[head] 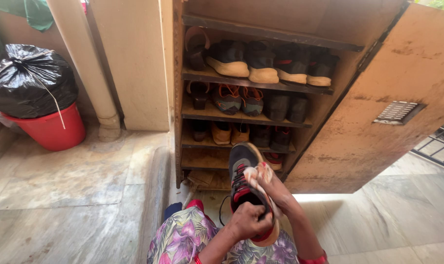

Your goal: The person sits on the floor and wipes a pair of red and black sneakers with a cloth, then places them in a wooden shoe cabinet. They then pick up a pair of white and brown sneakers and wipe them with the same cloth.

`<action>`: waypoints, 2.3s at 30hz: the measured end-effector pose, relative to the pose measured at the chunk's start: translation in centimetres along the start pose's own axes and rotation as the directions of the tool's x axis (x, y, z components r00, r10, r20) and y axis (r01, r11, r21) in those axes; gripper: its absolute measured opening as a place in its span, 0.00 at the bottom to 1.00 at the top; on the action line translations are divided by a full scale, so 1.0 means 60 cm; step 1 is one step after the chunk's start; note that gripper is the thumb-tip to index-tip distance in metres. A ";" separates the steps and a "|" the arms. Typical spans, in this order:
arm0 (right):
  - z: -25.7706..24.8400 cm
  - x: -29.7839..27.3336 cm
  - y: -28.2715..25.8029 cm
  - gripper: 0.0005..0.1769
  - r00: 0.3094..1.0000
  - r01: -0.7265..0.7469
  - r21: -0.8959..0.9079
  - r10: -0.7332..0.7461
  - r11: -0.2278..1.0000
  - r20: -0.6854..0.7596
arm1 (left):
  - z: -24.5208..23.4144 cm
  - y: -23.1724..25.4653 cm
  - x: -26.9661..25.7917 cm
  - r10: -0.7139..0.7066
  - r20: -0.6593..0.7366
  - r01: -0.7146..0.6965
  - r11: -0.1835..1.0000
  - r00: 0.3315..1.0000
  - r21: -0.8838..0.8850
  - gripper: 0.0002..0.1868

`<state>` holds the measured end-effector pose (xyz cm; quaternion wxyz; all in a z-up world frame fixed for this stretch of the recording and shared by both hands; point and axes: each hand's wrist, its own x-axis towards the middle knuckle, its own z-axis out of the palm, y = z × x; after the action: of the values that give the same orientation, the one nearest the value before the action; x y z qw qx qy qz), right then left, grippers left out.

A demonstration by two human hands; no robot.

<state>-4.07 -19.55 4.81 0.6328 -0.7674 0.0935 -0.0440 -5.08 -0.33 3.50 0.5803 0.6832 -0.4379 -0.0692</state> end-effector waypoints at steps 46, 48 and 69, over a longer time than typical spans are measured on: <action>0.062 -0.057 0.131 0.20 0.743 0.531 0.543 -0.050 0.651 -0.667 | 0.036 -0.070 0.033 -0.577 0.061 -0.056 -0.182 0.814 -0.982 0.14; 0.076 -0.058 0.143 0.20 0.762 0.531 0.566 -0.063 0.630 -0.645 | 0.025 -0.042 0.039 -0.627 0.088 -0.129 -0.293 0.774 -0.947 0.16; 0.055 -0.070 -0.083 0.54 0.649 0.306 -0.726 -0.693 0.616 -0.315 | 0.101 -0.164 0.032 -0.343 0.234 0.377 0.448 0.910 -0.811 0.19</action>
<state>-7.15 -14.63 9.27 0.2467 -0.8705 0.0564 -0.4222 -2.49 -6.62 -6.04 0.7996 0.3935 -0.2051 -0.4046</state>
